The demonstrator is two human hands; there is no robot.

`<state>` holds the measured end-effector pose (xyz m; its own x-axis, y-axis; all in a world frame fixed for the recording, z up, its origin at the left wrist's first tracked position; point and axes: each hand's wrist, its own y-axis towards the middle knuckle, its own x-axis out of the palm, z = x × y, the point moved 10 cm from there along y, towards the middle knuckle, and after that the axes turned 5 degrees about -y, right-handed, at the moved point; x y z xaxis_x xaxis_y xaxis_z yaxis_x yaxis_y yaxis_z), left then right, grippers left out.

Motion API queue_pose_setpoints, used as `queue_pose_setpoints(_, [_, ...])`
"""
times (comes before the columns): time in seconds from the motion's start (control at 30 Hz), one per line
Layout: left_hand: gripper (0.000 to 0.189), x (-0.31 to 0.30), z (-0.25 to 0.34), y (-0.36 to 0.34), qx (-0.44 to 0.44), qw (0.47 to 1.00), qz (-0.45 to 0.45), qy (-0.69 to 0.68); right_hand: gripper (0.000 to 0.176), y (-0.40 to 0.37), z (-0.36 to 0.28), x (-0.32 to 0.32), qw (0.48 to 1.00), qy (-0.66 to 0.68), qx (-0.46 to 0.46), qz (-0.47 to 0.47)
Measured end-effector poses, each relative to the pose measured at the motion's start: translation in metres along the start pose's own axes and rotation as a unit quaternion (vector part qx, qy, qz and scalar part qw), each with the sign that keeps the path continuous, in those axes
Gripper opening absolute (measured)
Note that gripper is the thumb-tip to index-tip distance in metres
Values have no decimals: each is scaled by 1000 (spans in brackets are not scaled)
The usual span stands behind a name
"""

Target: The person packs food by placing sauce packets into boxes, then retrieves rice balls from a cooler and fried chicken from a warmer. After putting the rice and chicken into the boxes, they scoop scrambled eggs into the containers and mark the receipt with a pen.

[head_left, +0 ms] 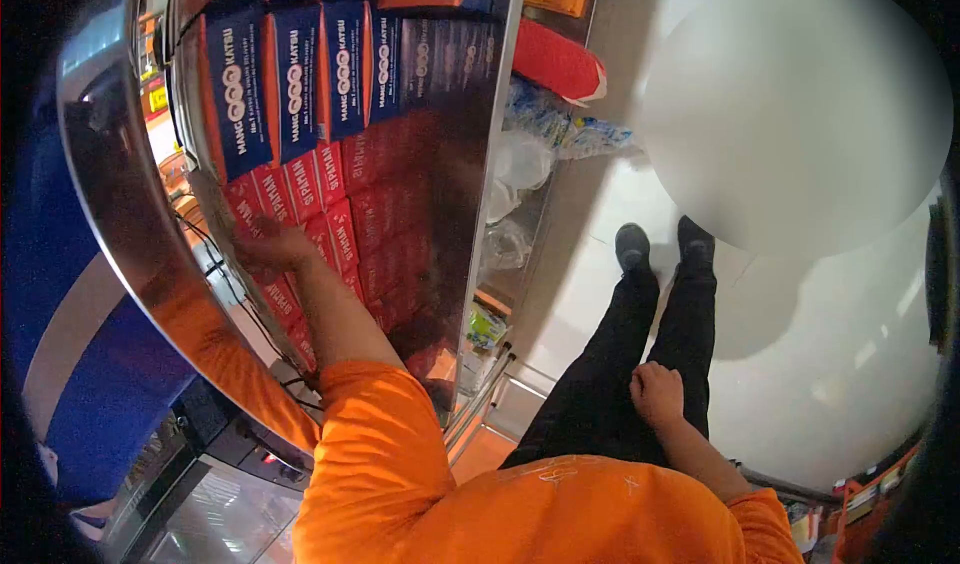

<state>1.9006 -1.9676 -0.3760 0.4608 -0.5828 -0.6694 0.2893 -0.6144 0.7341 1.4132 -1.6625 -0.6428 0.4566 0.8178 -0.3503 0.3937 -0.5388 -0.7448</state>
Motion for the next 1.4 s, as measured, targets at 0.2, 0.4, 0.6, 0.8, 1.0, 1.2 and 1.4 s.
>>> queue_pose_setpoints(0.2, [26, -44, 52, -25, -66, 988, -42, -134, 10, -14, 15, -19, 999, -1, -7, 41])
queue_pose_setpoints(0.4, [16, -138, 56, -184, -111, 928, -285, -214, 19, -32, 34, -72, 969, 233, 41, 76])
queue_pose_setpoints(0.6, [18, -319, 176, -236, 210, 838, -419, -281, 81, -57, -109, -200, 891, 439, -69, -95])
queue_pose_setpoints(0.8, [33, -459, 147, -156, 94, 856, -326, -390, 86, -159, -242, -226, 908, 291, -281, -106])
queue_pose_setpoints(1.0, [64, -493, -1, -229, -549, 414, -276, -672, 82, -271, -329, -153, 858, 104, -412, -290])
queue_pose_setpoints(1.2, [47, -623, -92, -377, -683, 457, -12, -569, 66, -432, -361, -26, 544, -340, -766, 45])
queue_pose_setpoints(1.4, [38, -833, -91, -556, -770, 437, 65, -460, 54, -611, -233, 161, 266, -415, -847, -200])
